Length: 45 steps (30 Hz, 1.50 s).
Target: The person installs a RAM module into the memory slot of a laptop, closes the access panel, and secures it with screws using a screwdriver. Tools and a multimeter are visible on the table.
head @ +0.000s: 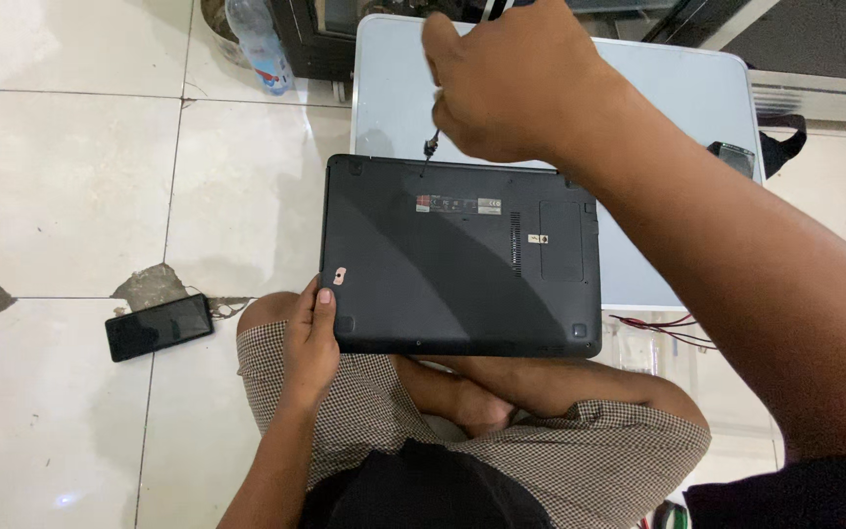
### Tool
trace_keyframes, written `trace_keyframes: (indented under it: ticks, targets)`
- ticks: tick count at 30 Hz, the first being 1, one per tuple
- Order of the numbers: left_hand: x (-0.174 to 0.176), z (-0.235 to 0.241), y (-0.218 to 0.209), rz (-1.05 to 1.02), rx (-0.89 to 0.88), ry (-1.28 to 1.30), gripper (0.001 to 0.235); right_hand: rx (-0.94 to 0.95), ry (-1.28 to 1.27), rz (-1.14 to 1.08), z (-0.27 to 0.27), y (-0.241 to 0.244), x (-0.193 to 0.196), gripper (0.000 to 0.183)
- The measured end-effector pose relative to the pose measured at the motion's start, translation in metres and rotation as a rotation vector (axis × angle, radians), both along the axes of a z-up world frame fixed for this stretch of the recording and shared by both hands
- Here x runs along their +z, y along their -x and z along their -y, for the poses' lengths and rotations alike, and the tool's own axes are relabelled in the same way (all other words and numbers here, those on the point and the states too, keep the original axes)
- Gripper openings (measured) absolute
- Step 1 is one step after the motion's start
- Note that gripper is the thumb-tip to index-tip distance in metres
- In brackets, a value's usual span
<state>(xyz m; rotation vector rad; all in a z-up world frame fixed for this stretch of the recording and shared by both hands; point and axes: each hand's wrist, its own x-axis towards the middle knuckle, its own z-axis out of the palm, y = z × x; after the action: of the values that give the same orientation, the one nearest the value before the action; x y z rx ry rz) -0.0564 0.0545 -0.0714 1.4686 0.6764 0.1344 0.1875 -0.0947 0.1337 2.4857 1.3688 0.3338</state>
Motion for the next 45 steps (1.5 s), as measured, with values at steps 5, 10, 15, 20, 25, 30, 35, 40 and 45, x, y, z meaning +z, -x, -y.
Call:
trace_keyframes:
  ticks: [5, 10, 15, 20, 25, 30, 35, 40, 45]
  targets:
    - [0.003, 0.001, 0.001, 0.064, -0.036, 0.056, 0.051, -0.159, 0.227, -0.003, -0.008, 0.009, 0.013, 0.070]
    - [-0.013, 0.000, -0.001, 0.113, 0.012, 0.092, 0.049, -0.164, 0.126, -0.110, -0.008, 0.003, 0.007, 0.036]
    - [-0.008, 0.001, -0.001, 0.135, 0.001, 0.148, 0.048, -0.161, 0.216, -0.042, -0.009, 0.004, 0.008, 0.069]
    - [-0.006, 0.000, -0.001, 0.089, -0.020, 0.066, 0.052, -0.268, 0.224, -0.108, -0.016, 0.001, 0.012, 0.064]
    - [0.006, 0.002, -0.002, 0.090, -0.020, 0.151, 0.052, -0.136, 0.127, -0.073, -0.006, -0.001, 0.002, 0.046]
    - [0.003, 0.001, -0.001, 0.154, -0.049, 0.129, 0.052, -0.202, 0.206, -0.052, -0.009, 0.000, 0.003, 0.067]
    - [-0.002, 0.001, -0.001, 0.117, -0.031, 0.130, 0.050, -0.160, 0.206, 0.017, -0.006, -0.004, -0.002, 0.047]
    - [0.003, 0.002, -0.002, 0.085, 0.005, 0.170, 0.055, -0.148, 0.119, -0.032, -0.005, -0.003, -0.004, 0.046]
    - [0.004, 0.002, 0.000, 0.067, -0.012, 0.092, 0.055, -0.127, 0.106, -0.029, -0.004, -0.004, -0.003, 0.041]
